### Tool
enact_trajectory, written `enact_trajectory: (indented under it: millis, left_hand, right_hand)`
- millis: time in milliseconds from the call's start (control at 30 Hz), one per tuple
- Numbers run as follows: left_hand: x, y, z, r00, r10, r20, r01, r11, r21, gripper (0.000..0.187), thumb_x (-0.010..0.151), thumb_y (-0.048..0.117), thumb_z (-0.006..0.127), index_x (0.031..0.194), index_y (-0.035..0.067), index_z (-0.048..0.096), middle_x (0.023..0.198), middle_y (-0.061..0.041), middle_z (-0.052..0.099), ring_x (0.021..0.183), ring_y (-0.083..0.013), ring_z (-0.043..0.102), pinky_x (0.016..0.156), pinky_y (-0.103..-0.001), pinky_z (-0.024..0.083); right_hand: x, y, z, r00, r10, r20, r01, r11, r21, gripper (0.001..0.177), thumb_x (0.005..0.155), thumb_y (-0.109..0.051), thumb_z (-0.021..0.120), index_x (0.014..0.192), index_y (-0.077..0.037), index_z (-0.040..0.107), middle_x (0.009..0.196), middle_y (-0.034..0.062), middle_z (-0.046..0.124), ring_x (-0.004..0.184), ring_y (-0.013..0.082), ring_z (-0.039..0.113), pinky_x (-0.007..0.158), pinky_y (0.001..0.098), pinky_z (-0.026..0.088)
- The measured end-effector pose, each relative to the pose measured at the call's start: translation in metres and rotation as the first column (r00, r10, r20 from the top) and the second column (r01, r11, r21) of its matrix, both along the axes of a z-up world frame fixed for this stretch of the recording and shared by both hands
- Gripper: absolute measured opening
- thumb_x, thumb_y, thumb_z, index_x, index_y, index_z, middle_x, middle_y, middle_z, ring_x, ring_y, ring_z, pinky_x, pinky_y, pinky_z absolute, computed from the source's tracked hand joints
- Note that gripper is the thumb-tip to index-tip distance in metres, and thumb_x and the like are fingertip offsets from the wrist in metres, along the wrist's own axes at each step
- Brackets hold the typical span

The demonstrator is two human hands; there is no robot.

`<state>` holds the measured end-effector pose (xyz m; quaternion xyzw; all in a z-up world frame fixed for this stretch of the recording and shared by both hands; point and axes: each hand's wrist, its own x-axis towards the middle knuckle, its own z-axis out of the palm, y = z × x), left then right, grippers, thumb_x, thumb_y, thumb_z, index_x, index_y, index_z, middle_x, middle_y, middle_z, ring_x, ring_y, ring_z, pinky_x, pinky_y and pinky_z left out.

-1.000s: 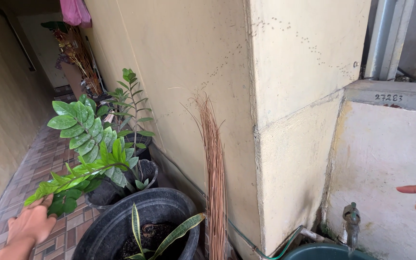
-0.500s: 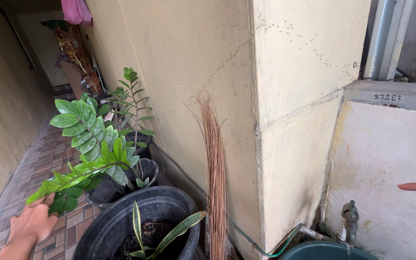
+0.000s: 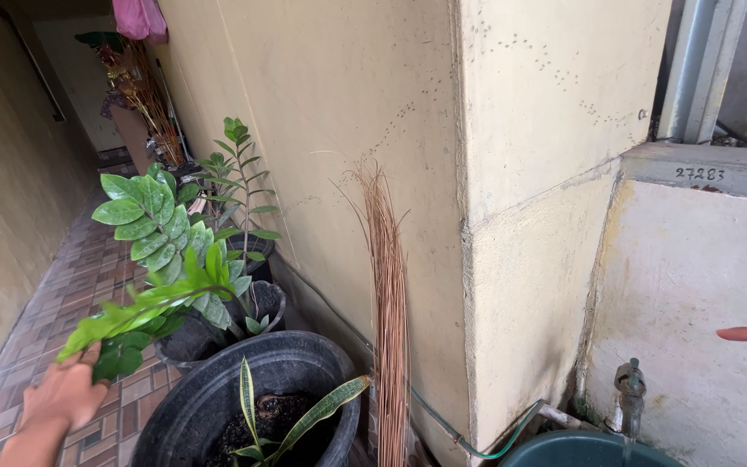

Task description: Fill a bucket with water from an outdoor tap and point at plants.

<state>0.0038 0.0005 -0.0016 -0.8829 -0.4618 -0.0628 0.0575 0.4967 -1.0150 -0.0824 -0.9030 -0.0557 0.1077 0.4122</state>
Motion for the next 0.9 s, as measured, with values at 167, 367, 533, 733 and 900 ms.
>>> enact_trajectory:
  millis: [167, 367, 533, 733, 900]
  left_hand:
    - [0.009, 0.012, -0.019, 0.988, -0.064, -0.143, 0.006, 0.928, -0.372, 0.093, 0.092, 0.044, 0.072, 0.163, 0.049, 0.012, 0.175, -0.003, -0.017, 0.157, -0.0334, 0.022, 0.125, -0.054, 0.032]
    - [0.027, 0.001, -0.019, 0.951, -0.100, -0.293, -0.026, 0.917, -0.398, 0.074, 0.099, 0.054, 0.061, 0.163, 0.047, 0.026, 0.176, -0.013, -0.016, 0.159, -0.0349, 0.026, 0.124, -0.051, 0.037]
    - [0.043, -0.078, 0.023, 0.886, -0.005, -0.463, -0.107, 0.971, -0.216, 0.075, 0.101, 0.057, 0.061, 0.164, 0.046, 0.021, 0.175, -0.009, -0.018, 0.163, -0.0322, -0.002, 0.124, -0.061, 0.025]
    - [0.064, -0.182, 0.067, 0.865, -0.025, -0.502, -0.015, 0.997, -0.074, 0.072, 0.104, 0.056, 0.052, 0.165, 0.039, 0.018, 0.176, -0.010, -0.007, 0.161, -0.0361, 0.008, 0.123, -0.064, 0.024]
    - [0.090, -0.230, 0.044, 0.801, -0.485, -0.352, 0.368, 0.861, -0.350, 0.072, 0.099, 0.052, 0.060, 0.160, 0.026, 0.032, 0.166, -0.011, 0.034, 0.154, -0.0312, 0.037, 0.126, -0.045, 0.033]
  right_hand:
    - [-0.013, 0.004, 0.003, 0.999, -0.011, 0.033, 0.010, 1.000, 0.024, 0.053, 0.104, -0.005, 0.053, 0.156, -0.012, 0.054, 0.054, 0.0240, 0.063, 0.037, 0.0320, 0.059, 0.040, 0.0464, 0.061]
    - [-0.029, 0.008, 0.012, 0.996, 0.008, 0.090, -0.009, 1.000, 0.006, 0.052, 0.104, -0.009, 0.053, 0.155, -0.009, 0.056, 0.049, 0.0189, 0.056, 0.037, 0.0267, 0.052, 0.040, 0.0405, 0.053]
    - [-0.061, 0.026, 0.042, 0.995, -0.010, 0.095, 0.013, 0.999, -0.030, 0.051, 0.103, -0.011, 0.052, 0.154, -0.010, 0.058, 0.049, 0.0171, 0.055, 0.038, 0.0254, 0.051, 0.041, 0.0396, 0.051]
    - [-0.090, 0.042, 0.064, 0.996, -0.054, 0.077, 0.057, 0.998, -0.040, 0.046, 0.105, -0.015, 0.055, 0.151, -0.013, 0.062, 0.051, 0.0178, 0.058, 0.038, 0.0246, 0.050, 0.042, 0.0399, 0.047]
    - [-0.099, 0.043, 0.062, 0.993, -0.069, 0.096, 0.065, 0.997, 0.044, 0.049, 0.103, -0.009, 0.055, 0.151, -0.012, 0.065, 0.052, 0.0172, 0.057, 0.038, 0.0243, 0.048, 0.042, 0.0402, 0.044]
